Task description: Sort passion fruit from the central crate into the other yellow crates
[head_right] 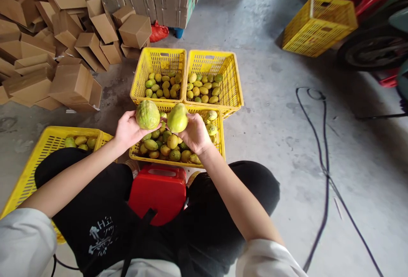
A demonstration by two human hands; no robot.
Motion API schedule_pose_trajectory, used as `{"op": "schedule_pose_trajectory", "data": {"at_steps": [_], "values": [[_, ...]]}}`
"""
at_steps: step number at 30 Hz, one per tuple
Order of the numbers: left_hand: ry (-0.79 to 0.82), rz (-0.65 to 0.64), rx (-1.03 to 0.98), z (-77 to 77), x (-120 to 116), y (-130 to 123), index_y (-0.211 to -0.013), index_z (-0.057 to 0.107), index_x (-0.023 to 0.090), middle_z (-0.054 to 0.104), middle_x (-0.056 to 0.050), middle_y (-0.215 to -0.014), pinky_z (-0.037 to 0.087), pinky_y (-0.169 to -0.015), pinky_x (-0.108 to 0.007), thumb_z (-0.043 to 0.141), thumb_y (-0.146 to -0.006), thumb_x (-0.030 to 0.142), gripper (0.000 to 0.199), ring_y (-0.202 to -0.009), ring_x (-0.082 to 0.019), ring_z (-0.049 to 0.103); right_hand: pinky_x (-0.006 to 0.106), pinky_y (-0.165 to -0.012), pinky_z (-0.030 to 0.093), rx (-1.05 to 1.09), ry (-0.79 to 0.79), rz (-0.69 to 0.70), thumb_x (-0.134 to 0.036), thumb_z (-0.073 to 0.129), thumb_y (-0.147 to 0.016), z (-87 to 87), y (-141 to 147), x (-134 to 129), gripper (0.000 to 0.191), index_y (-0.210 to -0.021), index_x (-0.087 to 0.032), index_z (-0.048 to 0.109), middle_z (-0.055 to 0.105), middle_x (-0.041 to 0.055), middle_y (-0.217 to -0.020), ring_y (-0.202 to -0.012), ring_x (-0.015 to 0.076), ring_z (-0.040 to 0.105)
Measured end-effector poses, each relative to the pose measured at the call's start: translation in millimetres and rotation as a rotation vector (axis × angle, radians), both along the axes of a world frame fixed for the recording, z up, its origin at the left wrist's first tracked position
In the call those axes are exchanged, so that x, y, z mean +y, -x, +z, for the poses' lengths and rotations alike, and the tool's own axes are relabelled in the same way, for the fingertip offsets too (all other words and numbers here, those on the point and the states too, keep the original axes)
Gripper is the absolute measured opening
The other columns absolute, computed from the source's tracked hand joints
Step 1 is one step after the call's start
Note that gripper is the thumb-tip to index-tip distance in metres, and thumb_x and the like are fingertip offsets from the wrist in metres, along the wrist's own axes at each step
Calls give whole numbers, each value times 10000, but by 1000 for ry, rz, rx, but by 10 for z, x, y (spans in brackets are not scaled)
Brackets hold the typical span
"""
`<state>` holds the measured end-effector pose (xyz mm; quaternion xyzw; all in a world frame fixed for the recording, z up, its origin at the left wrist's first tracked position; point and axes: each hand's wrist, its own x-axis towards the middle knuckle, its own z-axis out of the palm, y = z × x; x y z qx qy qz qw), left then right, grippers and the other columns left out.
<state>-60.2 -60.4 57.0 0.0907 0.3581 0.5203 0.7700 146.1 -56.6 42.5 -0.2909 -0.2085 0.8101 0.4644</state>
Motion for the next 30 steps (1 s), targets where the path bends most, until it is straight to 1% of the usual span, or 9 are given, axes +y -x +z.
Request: {"op": "schedule_pose_trajectory", "data": {"at_steps": [5,9,13,16,20,23,25,27,30], "values": [[-40,-55,11,-22,17,5,-1174,631,202,735,-76,-1111,454,-1081,-550,500,-928,370,325,-1211,-299,633,402,-865,622,-94,3,-19,-437,764,-720,14,51,-42,363,-995,-250,619,737,33,-937,-1071,272,686],[2,-36,39,-56,10,-34,-1098,646,197,738,-65,-1108,461,-1094,-495,551,-893,333,263,-1218,-282,627,394,-879,616,-91,50,-18,-437,755,-700,-30,103,-70,307,-900,-253,612,727,18,-878,-1046,262,685],[21,-23,56,-84,3,-83,-1116,648,191,734,-71,-1138,477,-1084,-458,541,-883,336,295,-1208,-277,633,418,-907,608,-73,74,-18,-416,721,-736,-65,119,-64,268,-914,-261,593,711,2,-865,-1043,252,684],[32,-41,25,-70,-7,-85,-1194,632,199,734,-77,-1143,489,-1065,-473,521,-886,361,366,-1189,-287,645,443,-898,611,-49,84,-22,-406,698,-741,-56,93,-52,262,-930,-259,594,716,24,-887,-1056,276,683],[22,-27,-31,-15,-38,-48,-1258,594,188,719,-108,-1175,475,-1055,-557,462,-907,392,427,-1197,-315,637,515,-883,608,27,21,-15,-375,617,-702,-2,59,-48,308,-982,-246,602,737,78,-971,-1129,335,656],[5,-10,-30,2,-51,-37,-1310,562,199,700,-109,-1222,450,-1058,-603,440,-918,346,436,-1220,-316,619,502,-883,611,23,-39,-58,-353,621,-692,26,66,-49,352,-1029,-250,603,741,74,-1004,-1149,327,653],[-17,-6,1,-11,-48,-45,-1291,570,203,695,-100,-1228,446,-1072,-578,483,-912,307,403,-1233,-301,610,434,-832,633,-12,-29,-93,-394,672,-714,22,75,-49,353,-1033,-255,610,742,53,-978,-1063,290,690],[-38,-12,32,-41,-39,-56,-1234,596,205,699,-90,-1207,460,-1072,-525,544,-902,312,353,-1232,-286,608,356,-752,645,-33,26,-112,-475,710,-733,2,76,-51,368,-1012,-252,622,736,29,-906,-905,234,722],[-10,-23,57,-99,-24,-62,-1175,617,231,714,-68,-1144,503,-1021,-460,592,-889,413,339,-1186,-273,632,338,-725,650,-16,92,-97,-506,745,-720,-31,68,-58,382,-977,-248,630,726,8,-846,-768,194,720]]}}
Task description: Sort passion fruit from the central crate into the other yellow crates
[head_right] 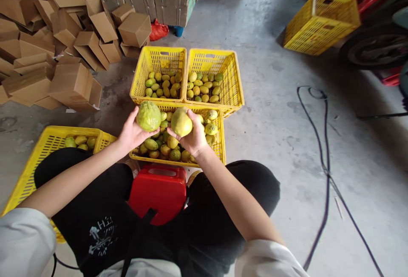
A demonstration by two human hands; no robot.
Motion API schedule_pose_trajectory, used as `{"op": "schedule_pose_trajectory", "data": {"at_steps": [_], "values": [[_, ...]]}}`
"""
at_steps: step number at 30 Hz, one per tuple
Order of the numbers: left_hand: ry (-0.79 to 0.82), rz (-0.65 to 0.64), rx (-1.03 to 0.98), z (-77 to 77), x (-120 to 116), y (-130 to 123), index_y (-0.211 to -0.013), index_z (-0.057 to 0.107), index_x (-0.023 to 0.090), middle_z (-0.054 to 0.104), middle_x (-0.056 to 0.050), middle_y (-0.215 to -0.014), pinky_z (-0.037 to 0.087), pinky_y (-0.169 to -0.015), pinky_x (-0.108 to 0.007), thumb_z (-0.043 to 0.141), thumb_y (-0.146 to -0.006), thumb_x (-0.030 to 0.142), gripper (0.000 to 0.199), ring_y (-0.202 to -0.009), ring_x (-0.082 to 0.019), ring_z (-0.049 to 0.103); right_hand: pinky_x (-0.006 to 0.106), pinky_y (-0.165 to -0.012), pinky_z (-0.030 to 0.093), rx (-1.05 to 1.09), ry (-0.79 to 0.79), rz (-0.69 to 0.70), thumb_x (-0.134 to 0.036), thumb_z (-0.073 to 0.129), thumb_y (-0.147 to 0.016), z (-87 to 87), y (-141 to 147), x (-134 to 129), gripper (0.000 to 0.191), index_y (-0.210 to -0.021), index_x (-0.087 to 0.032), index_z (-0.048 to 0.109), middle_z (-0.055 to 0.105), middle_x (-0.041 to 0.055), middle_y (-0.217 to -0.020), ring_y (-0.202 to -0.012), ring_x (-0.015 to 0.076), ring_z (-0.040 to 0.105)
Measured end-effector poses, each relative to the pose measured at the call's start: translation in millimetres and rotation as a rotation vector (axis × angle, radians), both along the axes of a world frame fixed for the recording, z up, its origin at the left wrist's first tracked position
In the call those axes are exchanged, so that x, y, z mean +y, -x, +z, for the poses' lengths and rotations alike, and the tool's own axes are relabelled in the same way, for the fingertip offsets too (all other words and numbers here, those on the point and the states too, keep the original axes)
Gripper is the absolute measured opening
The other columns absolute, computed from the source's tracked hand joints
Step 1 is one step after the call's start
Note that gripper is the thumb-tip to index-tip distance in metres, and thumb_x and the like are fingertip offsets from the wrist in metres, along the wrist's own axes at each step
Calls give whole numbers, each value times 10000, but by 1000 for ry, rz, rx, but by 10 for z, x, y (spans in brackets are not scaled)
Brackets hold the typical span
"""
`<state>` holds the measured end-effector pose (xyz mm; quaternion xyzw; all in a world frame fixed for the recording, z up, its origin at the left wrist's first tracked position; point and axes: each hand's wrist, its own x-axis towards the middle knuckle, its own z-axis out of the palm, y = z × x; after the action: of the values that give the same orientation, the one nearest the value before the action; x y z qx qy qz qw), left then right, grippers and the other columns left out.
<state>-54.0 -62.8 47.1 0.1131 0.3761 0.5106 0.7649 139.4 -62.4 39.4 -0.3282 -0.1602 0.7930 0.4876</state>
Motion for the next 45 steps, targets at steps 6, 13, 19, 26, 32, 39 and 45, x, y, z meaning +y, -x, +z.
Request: {"op": "schedule_pose_trajectory", "data": {"at_steps": [6,13,19,26,32,39,45], "values": [[19,-17,31,-69,18,31,-1103,639,234,739,-66,-1061,531,-941,-409,612,-851,466,344,-1128,-269,660,429,-796,649,-8,-7,71,-411,783,-694,-17,17,-9,355,-965,-248,621,739,34,-883,-867,259,733],[17,-30,-14,23,-12,1,-1187,597,235,726,-68,-1118,497,-1034,-496,593,-848,399,376,-1195,-293,639,553,-882,608,77,-57,81,-380,622,-725,-21,-23,19,360,-1056,-241,601,745,87,-1032,-1110,345,673],[-17,-20,-74,128,-16,33,-1232,600,196,709,-113,-1174,474,-1055,-539,420,-910,444,444,-1254,-318,604,484,-851,633,94,-87,28,-396,628,-776,14,-65,41,357,-1089,-226,607,754,74,-985,-1020,299,711],[0,-121,-45,117,-12,35,-1184,646,184,742,-127,-1074,535,-985,-488,395,-946,542,498,-1111,-299,687,311,-700,660,63,-22,37,-491,709,-813,-38,-69,30,318,-1009,-254,626,741,1,-872,-778,178,728],[32,-137,-16,25,-19,28,-1066,661,151,750,-128,-938,565,-940,-493,464,-927,516,437,-927,-279,734,269,-632,633,-27,-2,66,-486,710,-792,-63,-30,-5,338,-1031,-264,624,730,16,-933,-918,215,722],[82,-258,312,-83,-24,49,-1069,621,181,728,-95,-985,592,-810,-431,572,-812,542,446,-968,-286,707,297,-629,609,-282,-96,295,-376,635,-836,-88,-168,-37,556,-1362,-396,455,609,15,-1258,-856,182,702],[-97,-1254,977,-229,-161,220,-945,659,213,711,-45,-1028,535,-812,-337,740,-612,517,458,-1049,-271,650,345,-900,550,-608,-432,1176,-359,710,-797,-273,-298,-192,499,-1274,-232,635,631,71,-1272,-1126,251,623]]}}
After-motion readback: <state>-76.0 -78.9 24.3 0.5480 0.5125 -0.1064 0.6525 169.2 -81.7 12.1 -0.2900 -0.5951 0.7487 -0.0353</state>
